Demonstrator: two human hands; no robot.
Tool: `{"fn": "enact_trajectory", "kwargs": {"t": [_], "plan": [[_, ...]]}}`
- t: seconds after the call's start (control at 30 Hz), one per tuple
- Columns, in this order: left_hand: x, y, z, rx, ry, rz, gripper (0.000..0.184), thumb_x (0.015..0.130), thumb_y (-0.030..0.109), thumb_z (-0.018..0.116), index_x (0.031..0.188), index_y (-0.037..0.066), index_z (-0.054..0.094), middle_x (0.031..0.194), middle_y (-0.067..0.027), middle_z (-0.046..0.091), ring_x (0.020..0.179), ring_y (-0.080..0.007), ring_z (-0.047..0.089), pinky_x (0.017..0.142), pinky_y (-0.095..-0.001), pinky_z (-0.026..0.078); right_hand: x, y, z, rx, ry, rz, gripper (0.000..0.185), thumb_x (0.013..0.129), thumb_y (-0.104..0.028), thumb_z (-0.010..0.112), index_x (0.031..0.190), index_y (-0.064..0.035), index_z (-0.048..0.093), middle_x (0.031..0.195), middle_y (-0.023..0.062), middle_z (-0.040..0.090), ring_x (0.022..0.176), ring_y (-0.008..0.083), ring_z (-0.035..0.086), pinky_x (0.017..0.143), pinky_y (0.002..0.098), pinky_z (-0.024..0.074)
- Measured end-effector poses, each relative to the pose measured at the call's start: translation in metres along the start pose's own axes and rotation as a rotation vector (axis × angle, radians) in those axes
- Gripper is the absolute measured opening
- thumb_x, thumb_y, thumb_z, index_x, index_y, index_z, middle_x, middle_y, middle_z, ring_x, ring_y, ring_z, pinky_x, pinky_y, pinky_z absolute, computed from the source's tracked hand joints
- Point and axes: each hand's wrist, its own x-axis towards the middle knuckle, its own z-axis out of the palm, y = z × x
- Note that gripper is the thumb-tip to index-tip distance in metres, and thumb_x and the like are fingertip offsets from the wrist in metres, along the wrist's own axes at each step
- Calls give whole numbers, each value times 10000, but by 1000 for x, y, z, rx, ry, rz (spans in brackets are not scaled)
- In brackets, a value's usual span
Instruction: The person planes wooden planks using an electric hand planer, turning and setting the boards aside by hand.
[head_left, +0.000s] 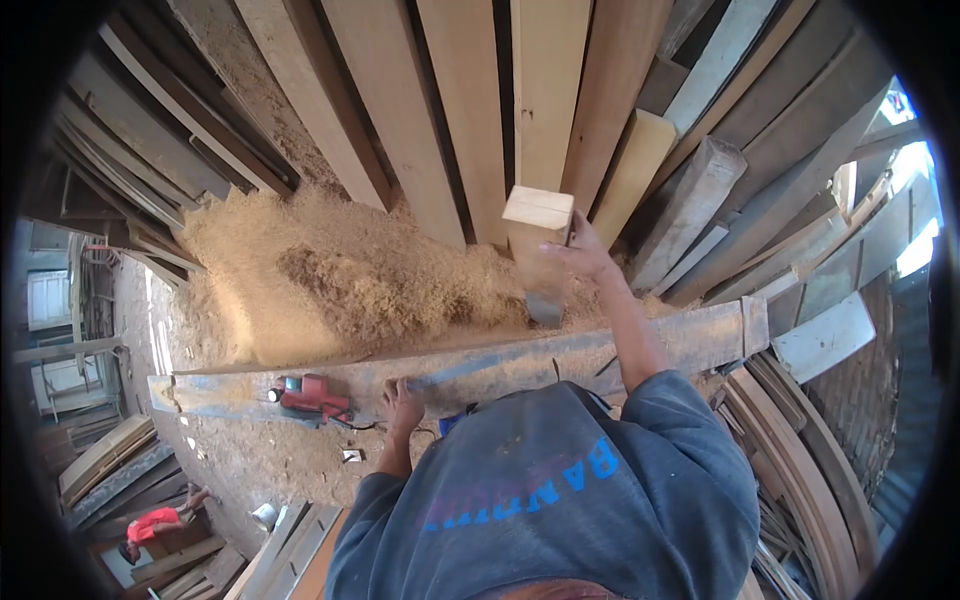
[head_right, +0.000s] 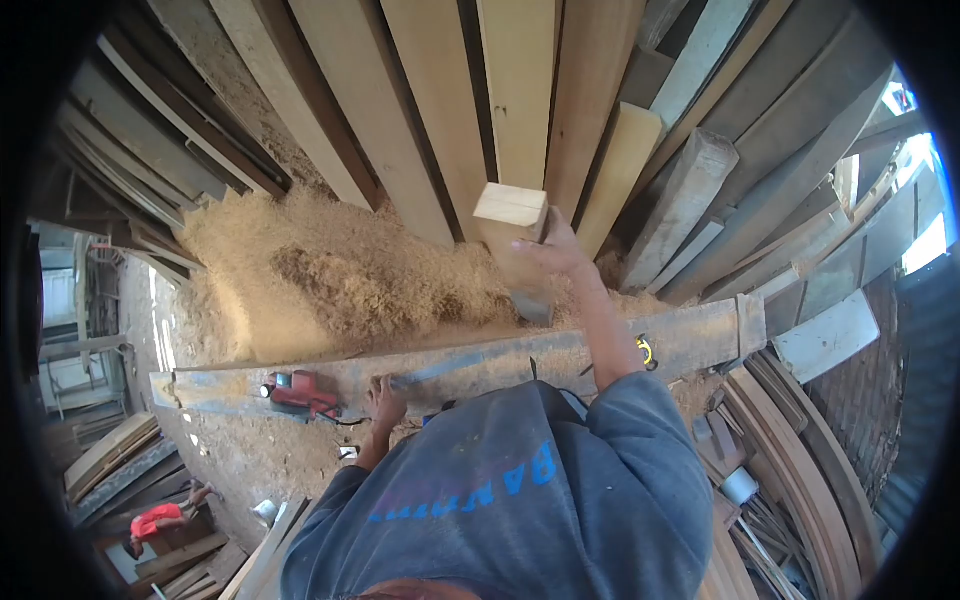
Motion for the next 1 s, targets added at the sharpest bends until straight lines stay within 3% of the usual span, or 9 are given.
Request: {"fn": "enact_trajectory", "kwargs": {"t": [0.17, 0.37, 0.47, 0.67, 0.77, 1.0], "plan": [[0, 51, -29, -132, -67, -168, 851, 832, 374, 728, 1554, 94, 375, 1607, -338, 279, 1469, -519, 300, 1208, -576, 269, 11, 11, -38, 156, -4, -28, 954, 761, -176, 918, 1480, 73, 342, 1428, 169, 539, 1340, 232, 513, 1123, 393, 439], [6, 66, -2, -52, 81, -106, 862, 850, 393, 686, 1578, 69, 360, 1647, -335, 218, 1499, -526, 242, 1239, -554, 218, 57, 54, -96, -32, 141, 12, 867, 790, -201, 901, 1442, 84, 407, 1354, 156, 609, 1213, 221, 604, 1050, 368, 497], [14, 61, 30, -80, 150, -78, 794, 860, 377, 667, 1536, 50, 410, 1618, -335, 269, 1490, -525, 254, 1231, -571, 221, 61, 55, -112, 26, 159, 31, 857, 786, -220, 902, 1427, 98, 432, 1348, 168, 625, 1211, 232, 616, 1037, 371, 507], [-12, 98, 17, -55, 2, -51, 727, 871, 400, 670, 1463, 35, 458, 1551, -310, 342, 1461, -513, 292, 1214, -568, 249, 68, 73, -133, -73, 275, 75, 872, 776, -256, 904, 1425, 101, 444, 1337, 180, 635, 1219, 238, 620, 1038, 374, 506], [-7, 100, 31, -99, 41, -30, 765, 861, 412, 689, 1469, 18, 445, 1571, -300, 312, 1437, -512, 318, 1210, -560, 260, 64, 58, -139, -18, 218, 70, 873, 773, -267, 902, 1420, 105, 451, 1337, 186, 636, 1216, 241, 624, 1038, 374, 506], [20, 104, 21, -93, -91, 1, 816, 858, 447, 683, 1457, -54, 449, 1482, -341, 452, 1455, -494, 329, 1217, -541, 269, 86, 75, -145, -172, 234, 99, 847, 793, -290, 888, 1402, 126, 473, 1324, 197, 647, 1215, 244, 627, 1046, 364, 496]]}}
